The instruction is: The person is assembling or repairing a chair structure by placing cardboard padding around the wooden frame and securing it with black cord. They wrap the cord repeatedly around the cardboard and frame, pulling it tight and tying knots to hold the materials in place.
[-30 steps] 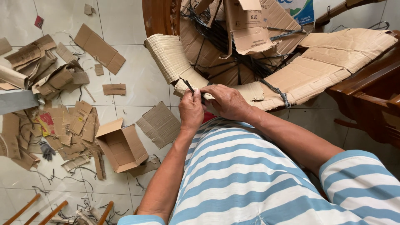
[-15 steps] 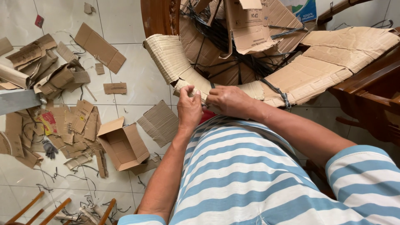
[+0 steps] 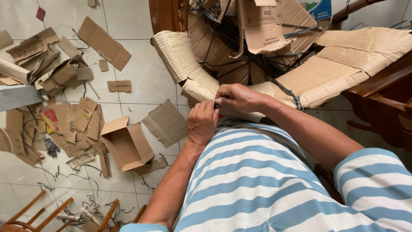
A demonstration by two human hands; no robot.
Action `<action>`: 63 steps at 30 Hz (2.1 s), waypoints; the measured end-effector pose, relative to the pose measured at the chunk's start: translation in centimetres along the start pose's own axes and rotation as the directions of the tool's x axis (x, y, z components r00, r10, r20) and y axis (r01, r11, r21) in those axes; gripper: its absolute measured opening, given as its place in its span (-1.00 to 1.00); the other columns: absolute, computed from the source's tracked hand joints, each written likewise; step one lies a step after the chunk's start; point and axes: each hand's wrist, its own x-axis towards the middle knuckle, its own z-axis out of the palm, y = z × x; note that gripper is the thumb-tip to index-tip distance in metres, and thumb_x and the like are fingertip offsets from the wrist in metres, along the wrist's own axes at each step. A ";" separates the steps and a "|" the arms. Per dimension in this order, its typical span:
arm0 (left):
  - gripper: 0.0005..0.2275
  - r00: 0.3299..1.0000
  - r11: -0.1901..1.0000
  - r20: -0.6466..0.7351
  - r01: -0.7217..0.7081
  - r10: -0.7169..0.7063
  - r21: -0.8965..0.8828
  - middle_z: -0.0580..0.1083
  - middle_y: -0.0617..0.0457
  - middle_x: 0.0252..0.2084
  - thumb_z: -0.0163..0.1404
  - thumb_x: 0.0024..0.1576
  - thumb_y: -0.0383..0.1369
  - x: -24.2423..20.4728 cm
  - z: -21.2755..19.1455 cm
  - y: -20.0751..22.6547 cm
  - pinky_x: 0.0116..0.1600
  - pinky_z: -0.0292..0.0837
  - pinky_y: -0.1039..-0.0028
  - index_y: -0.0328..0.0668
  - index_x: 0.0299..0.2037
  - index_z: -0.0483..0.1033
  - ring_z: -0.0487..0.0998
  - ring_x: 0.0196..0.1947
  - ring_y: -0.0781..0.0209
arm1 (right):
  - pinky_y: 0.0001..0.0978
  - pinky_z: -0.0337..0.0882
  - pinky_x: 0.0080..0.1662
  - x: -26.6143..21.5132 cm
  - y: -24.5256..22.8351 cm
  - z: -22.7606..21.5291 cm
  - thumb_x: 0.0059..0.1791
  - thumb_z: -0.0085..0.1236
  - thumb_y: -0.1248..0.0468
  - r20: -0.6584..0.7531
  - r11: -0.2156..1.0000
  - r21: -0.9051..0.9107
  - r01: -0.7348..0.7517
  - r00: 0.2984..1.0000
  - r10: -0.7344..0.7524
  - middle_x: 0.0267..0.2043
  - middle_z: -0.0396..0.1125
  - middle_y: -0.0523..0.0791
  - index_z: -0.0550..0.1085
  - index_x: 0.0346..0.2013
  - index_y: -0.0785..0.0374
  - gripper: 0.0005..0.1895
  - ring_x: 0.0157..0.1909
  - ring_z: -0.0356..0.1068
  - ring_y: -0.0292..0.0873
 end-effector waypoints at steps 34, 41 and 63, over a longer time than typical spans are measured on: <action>-0.88 0.782 0.309 0.448 0.597 -0.434 -0.741 0.66 0.05 -0.19 0.15 0.23 -0.31 3.3 -2.8 1.4 0.01 0.52 0.50 -0.10 -0.12 0.67 0.57 -0.11 0.44 | 0.09 0.45 -0.04 -1.8 5.0 -2.3 0.13 -0.01 0.00 -0.349 0.800 -0.352 -0.487 0.861 0.370 -0.28 0.51 -0.06 0.55 -0.22 -0.03 -0.76 -0.06 0.49 0.16; -0.70 0.866 0.574 0.354 0.499 -0.353 -0.649 0.59 0.02 -0.33 0.32 0.00 -0.42 3.4 0.5 0.0 -0.30 0.59 0.60 -0.23 -0.05 0.65 0.63 -0.37 0.34 | -0.03 0.44 -0.24 -3.5 -2.1 -1.4 0.06 0.20 0.22 -0.333 0.973 -0.219 -0.069 0.943 -0.009 -0.42 0.44 0.02 0.56 -0.30 0.19 -0.88 -0.28 0.48 0.12; -0.86 0.694 0.266 0.437 0.661 -0.572 -0.702 0.58 0.04 -0.52 0.15 0.20 -0.32 5.1 -0.9 0.6 -0.41 0.56 0.62 -0.23 -0.30 0.65 0.60 -0.55 0.38 | -0.31 0.43 -0.25 0.5 4.6 3.1 0.04 0.20 0.27 -0.379 0.983 0.177 -0.057 0.917 0.121 -0.41 0.45 -0.09 0.60 -0.18 0.17 -0.90 -0.33 0.41 -0.21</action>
